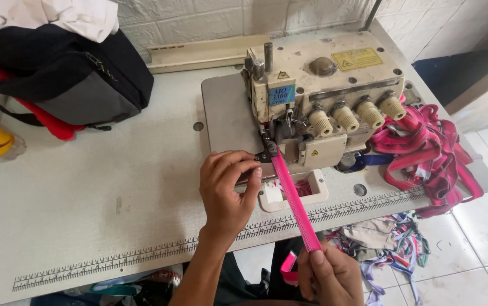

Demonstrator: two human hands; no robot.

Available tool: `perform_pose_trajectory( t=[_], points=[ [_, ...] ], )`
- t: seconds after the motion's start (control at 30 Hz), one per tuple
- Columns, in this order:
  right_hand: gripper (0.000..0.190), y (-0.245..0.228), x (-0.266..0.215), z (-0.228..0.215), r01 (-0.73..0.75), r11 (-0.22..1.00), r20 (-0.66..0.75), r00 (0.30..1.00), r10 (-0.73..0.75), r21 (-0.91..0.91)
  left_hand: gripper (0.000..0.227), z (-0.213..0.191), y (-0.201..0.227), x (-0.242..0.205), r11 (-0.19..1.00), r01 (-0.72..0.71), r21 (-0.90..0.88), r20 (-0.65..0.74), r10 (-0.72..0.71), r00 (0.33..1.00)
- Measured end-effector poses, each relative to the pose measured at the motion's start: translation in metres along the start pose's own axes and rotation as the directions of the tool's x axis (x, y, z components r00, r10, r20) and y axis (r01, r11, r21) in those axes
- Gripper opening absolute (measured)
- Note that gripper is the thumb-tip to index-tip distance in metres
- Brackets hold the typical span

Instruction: Using an industrial overlock sewing machine to finish the edges of pink fabric strips.

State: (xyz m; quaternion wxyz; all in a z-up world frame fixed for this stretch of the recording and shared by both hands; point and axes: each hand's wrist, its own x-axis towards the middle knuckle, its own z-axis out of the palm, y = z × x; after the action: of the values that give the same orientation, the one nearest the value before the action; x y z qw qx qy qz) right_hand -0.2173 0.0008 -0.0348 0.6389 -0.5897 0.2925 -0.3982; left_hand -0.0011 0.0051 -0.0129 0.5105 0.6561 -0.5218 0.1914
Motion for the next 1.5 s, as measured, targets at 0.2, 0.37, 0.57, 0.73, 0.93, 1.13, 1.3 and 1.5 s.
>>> perform_pose_trajectory(
  t=[0.2, 0.37, 0.57, 0.73, 0.93, 1.13, 1.3, 1.5],
  points=[
    [0.041, -0.005, 0.007, 0.0, 0.036, 0.998, 0.072, 0.997, -0.031, -0.06, 0.013, 0.001, -0.001, -0.001, 1.0, 0.007, -0.01, -0.012, -0.008, 1.0],
    [0.034, 0.054, 0.021, -0.003, -0.055, 0.995, 0.108, 0.992, 0.064, -0.086, 0.015, -0.002, 0.004, 0.003, 1.0, 0.004, -0.013, -0.019, -0.005, 1.0],
    [0.034, 0.048, 0.024, -0.004, -0.053, 0.998, 0.137, 0.989, 0.055, -0.012, 0.014, -0.003, 0.002, 0.001, 1.0, -0.003, 0.001, -0.012, 0.003, 1.0],
    [0.035, 0.065, 0.02, -0.014, -0.042, 0.999, 0.134, 0.99, 0.041, 0.002, 0.026, -0.006, -0.034, 0.027, 0.991, 0.129, 0.039, 0.182, -0.134, 0.974],
    [0.035, 0.143, -0.006, -0.028, -0.249, 0.966, 0.141, 0.961, 0.238, 0.07, 0.046, 0.028, -0.107, 0.108, 0.982, 0.13, 0.138, 0.422, -0.177, 0.889],
    [0.041, 0.154, -0.029, -0.03, -0.358, 0.931, 0.12, 0.929, 0.349, 0.068, 0.048, 0.057, -0.126, 0.142, 0.971, 0.038, 0.238, 0.603, -0.179, 0.778],
    [0.042, 0.152, -0.022, -0.033, -0.359, 0.933, 0.082, 0.93, 0.357, 0.014, 0.048, 0.063, -0.131, 0.131, 0.957, 0.074, 0.282, 0.515, -0.216, 0.829],
    [0.041, 0.168, -0.021, -0.055, -0.319, 0.945, 0.127, 0.943, 0.308, 0.076, 0.082, 0.042, -0.097, 0.133, 0.926, 0.107, 0.363, 0.616, -0.325, 0.717]
  ],
)
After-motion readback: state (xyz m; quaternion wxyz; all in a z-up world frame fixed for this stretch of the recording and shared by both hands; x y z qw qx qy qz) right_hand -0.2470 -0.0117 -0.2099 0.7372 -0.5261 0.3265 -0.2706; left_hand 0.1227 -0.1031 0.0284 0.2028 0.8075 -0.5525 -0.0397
